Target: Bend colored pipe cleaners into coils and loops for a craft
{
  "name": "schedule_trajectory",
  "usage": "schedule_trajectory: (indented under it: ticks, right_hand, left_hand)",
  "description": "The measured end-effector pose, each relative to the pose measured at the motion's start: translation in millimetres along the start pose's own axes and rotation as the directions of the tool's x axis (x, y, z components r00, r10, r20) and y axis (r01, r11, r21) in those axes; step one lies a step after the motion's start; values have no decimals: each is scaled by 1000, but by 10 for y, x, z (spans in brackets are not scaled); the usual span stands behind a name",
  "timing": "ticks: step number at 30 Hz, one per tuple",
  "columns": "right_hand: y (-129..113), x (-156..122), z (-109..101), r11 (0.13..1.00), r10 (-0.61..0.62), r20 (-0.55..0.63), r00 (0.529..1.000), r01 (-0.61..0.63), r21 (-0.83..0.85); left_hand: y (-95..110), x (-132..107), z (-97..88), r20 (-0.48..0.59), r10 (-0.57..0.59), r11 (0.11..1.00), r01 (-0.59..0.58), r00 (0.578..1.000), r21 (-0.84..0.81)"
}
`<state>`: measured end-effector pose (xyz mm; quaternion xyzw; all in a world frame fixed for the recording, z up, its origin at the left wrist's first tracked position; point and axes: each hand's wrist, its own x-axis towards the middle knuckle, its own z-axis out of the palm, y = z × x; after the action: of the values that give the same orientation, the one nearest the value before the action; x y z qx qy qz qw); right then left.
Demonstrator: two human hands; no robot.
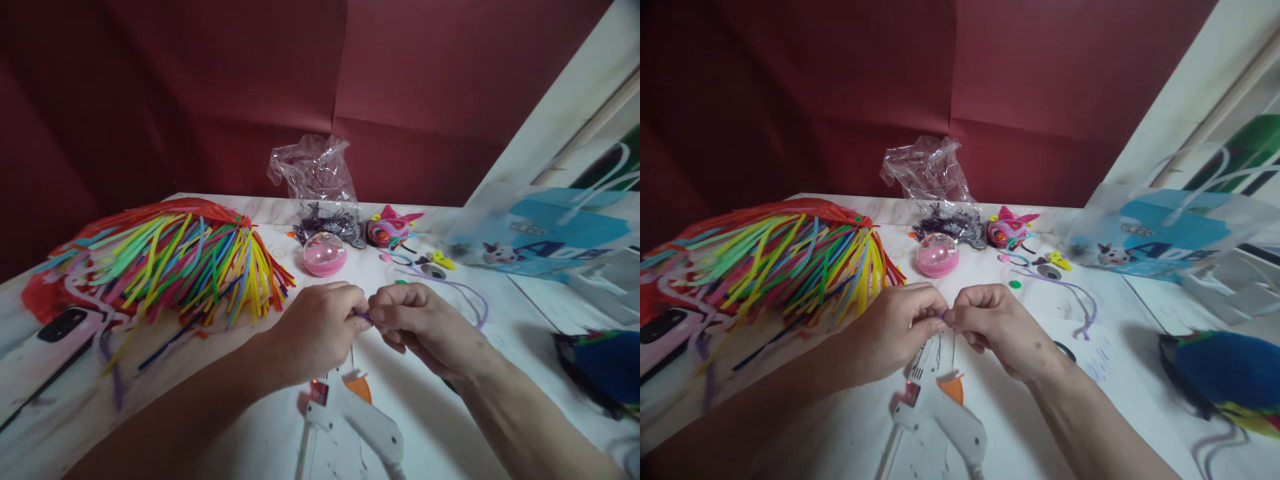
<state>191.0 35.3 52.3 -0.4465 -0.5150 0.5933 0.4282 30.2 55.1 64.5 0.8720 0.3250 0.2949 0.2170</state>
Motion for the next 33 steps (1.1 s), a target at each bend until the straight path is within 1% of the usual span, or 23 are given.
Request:
schedule_trajectory:
  ticks: [2,5,7,8,9,11,13,15,18,20,23,25,26,28,30,31,33]
  right_hand:
    - [-2,-8,3,1000,3,-6,1000,-3,-4]
    - [-4,-22,5,992,-12,13,1000,13,-126]
    - [-8,-29,23,982,-38,-9,999,36,-183]
    - [-11,-31,37,984,-45,-29,999,40,-171]
    - [-15,-33,53,991,-38,-46,998,32,-127]
    - [-27,-34,82,999,13,-50,999,-11,36]
    - [-42,-36,98,976,74,-34,997,-66,207]
    - [-53,-42,95,944,111,-17,994,-100,315]
    - [-55,-49,69,917,113,-7,994,-102,386]
    - [-48,-48,54,910,103,-6,995,-92,404]
    - [-44,-39,47,904,90,-20,996,-73,421]
    - [-52,-33,53,903,80,-3,997,-71,424]
    - [-58,-33,58,906,77,12,997,-75,417]
    - [-71,-37,66,922,66,20,998,-69,380]
    - [-76,-45,68,949,44,-4,999,-40,311]
    - [-74,-51,65,963,28,-21,999,-22,270]
    - [-58,-61,53,986,-27,-70,997,39,165]
  left_hand:
    - [-6,0,2,3,20,1000,-21,1000,23]
    - [-16,-4,11,16,40,997,-41,999,61]
    - [-17,-6,18,20,39,996,-41,999,80]
    - [-17,-5,20,18,39,996,-40,999,83]
    - [-17,-5,21,15,39,996,-40,999,76]
    - [-20,-4,24,11,36,999,-37,999,17]
    - [-31,-5,30,-7,29,997,-30,1000,-77]
    - [-48,-7,42,-31,10,986,-15,999,-167]
    - [-69,-10,62,-48,-30,966,17,998,-257]
    - [-75,-9,76,-48,-51,951,34,998,-308]
    - [-81,-8,110,-76,-85,923,50,993,-382]
    - [-82,-8,143,-94,-125,890,70,988,-451]
    - [-80,-7,160,-89,-151,858,86,985,-507]
    - [-69,-3,185,-46,-208,755,130,977,-643]
    - [-51,4,192,2,-248,655,169,969,-737]
    - [-42,8,188,11,-258,633,177,966,-754]
    - [-26,11,173,-9,-272,634,172,962,-754]
